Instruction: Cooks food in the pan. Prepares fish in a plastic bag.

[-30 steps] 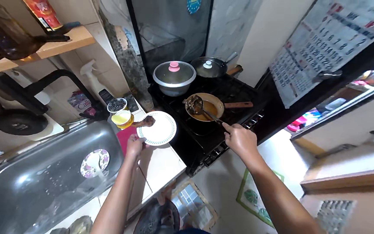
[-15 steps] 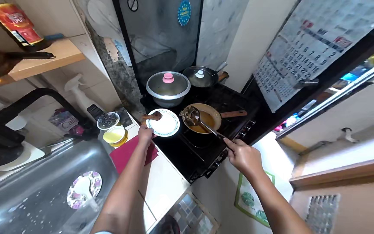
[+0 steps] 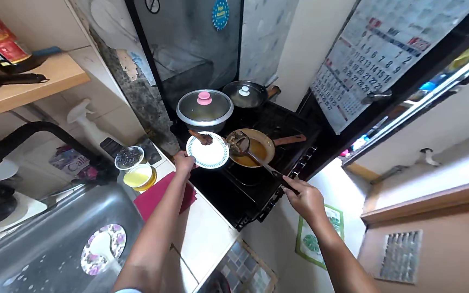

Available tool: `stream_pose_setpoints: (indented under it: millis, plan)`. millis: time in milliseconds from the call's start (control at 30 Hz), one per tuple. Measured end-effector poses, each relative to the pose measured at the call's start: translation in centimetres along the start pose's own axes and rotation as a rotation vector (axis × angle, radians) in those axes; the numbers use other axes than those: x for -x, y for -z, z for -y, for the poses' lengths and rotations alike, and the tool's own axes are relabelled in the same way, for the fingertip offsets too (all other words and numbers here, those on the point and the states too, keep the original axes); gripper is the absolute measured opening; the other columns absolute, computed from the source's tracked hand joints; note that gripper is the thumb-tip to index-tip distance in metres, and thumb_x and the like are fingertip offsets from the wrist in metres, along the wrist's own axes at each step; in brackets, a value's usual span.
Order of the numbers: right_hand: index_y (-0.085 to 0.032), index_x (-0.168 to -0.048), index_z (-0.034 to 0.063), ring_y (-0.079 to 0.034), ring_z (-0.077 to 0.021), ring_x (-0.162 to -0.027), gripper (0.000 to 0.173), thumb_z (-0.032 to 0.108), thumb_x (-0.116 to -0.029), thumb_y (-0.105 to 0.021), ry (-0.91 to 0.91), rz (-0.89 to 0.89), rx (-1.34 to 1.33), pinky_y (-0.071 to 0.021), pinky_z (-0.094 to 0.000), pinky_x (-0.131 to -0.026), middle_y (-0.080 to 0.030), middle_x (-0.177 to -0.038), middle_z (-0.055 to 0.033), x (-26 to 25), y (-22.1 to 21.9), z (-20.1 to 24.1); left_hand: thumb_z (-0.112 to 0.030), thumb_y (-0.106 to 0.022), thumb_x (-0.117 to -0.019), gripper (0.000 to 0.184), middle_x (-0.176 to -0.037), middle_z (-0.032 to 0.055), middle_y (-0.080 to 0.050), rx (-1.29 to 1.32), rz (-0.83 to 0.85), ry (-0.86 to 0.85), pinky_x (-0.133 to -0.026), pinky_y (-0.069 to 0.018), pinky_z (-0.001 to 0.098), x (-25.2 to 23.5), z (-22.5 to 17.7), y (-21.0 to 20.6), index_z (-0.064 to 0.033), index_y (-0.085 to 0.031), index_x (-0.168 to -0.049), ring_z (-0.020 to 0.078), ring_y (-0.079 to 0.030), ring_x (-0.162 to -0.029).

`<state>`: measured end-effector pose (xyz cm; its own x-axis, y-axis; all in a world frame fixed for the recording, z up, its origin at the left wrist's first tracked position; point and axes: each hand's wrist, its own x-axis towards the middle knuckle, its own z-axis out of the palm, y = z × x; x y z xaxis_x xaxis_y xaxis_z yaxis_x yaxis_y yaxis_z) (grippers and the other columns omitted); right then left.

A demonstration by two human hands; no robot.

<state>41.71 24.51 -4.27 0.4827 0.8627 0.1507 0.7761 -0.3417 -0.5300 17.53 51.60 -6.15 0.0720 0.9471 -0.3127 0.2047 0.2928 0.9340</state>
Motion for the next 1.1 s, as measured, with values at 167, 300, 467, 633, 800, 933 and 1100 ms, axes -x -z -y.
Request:
stream_pose_setpoints:
  millis: [167, 300, 467, 633, 800, 933, 1100]
  plan:
    - [-0.067, -0.133, -0.0027, -0.066, -0.0417, -0.120, 0.036, 0.001, -0.0973, -0.063, -0.053, -0.032, -0.211, -0.0468, -0.0553, -0.107, -0.068, -0.128, -0.0271, 0.3, -1.7, -2.3, 0.008, -0.055, -0.0962, 0.039, -0.110, 0.0253, -0.060, 0.035, 0.018, 0.038, -0.072, -0.0590, 0.0365, 0.2, 0.3, -0.5, 0.0071, -0.045, -0.134, 0.0250, -0.067, -0.080]
    - [-0.065, -0.133, -0.0042, -0.067, -0.0385, -0.120, 0.037, 0.000, -0.0966, -0.064, -0.113, -0.035, -0.309, -0.0470, -0.0500, -0.107, -0.068, -0.127, -0.0273, 0.7, -2.3, -3.1, 0.009, -0.055, -0.0954, 0.038, -0.106, 0.0244, -0.060, 0.038, 0.034, 0.031, -0.069, -0.0589, 0.0348, 0.4, 0.8, -0.8, 0.0076, -0.046, -0.132, 0.0234, -0.067, -0.077]
    - [-0.066, -0.132, -0.0058, -0.068, -0.0400, -0.115, 0.036, 0.000, -0.0956, -0.065, -0.062, -0.107, -0.300, -0.0498, -0.0518, -0.104, -0.069, -0.124, -0.0285, 1.3, -2.4, -3.7, 0.008, -0.054, -0.0966, 0.037, -0.105, 0.0236, -0.061, 0.049, 0.054, 0.050, -0.069, -0.0587, 0.0338, 1.2, 0.8, -1.2, 0.0074, -0.046, -0.132, 0.0224, -0.066, -0.076]
    - [-0.071, -0.128, -0.0004, -0.071, -0.0469, -0.106, 0.035, -0.001, -0.0944, -0.063, 0.030, -0.179, -0.070, -0.0529, -0.0657, -0.089, -0.072, -0.119, -0.0263, 2.0, -0.6, -2.0, 0.009, -0.054, -0.0963, 0.034, -0.102, 0.0223, -0.060, 0.078, 0.048, 0.066, -0.067, -0.0588, 0.0326, 2.1, 0.6, -2.3, 0.0080, -0.046, -0.130, 0.0209, -0.066, -0.074]
    - [-0.075, -0.122, 0.0025, -0.073, -0.0474, -0.080, 0.036, -0.003, -0.0893, -0.061, 0.191, -0.300, 0.116, -0.0543, -0.0653, -0.062, -0.074, -0.104, -0.0269, 2.1, -0.3, -1.5, 0.010, -0.054, -0.0956, 0.033, -0.099, 0.0214, -0.060, 0.079, 0.050, 0.060, -0.065, -0.0585, 0.0312, 2.7, 0.3, -3.9, 0.0083, -0.047, -0.128, 0.0197, -0.065, -0.071]
    - [-0.076, -0.119, 0.0021, -0.072, -0.0460, -0.071, 0.036, -0.003, -0.0870, -0.060, 0.252, -0.366, 0.198, -0.0543, -0.0607, -0.055, -0.073, -0.097, -0.0269, 2.3, -0.2, -1.1, 0.010, -0.054, -0.0952, 0.032, -0.098, 0.0215, -0.060, 0.099, 0.046, 0.058, -0.064, -0.0583, 0.0310, 3.4, 0.3, -5.1, 0.0082, -0.047, -0.127, 0.0197, -0.066, -0.070]
    - [-0.078, -0.116, 0.0021, -0.072, -0.0450, -0.070, 0.039, -0.004, -0.0824, -0.060, 0.342, -0.426, 0.349, -0.0553, -0.0552, -0.053, -0.073, -0.098, -0.0293, 2.7, 0.4, -0.6, 0.010, -0.054, -0.0958, 0.034, -0.099, 0.0222, -0.060, 0.149, 0.038, 0.071, -0.064, -0.0585, 0.0312, 4.3, 0.0, -6.3, 0.0082, -0.046, -0.128, 0.0202, -0.066, -0.070]
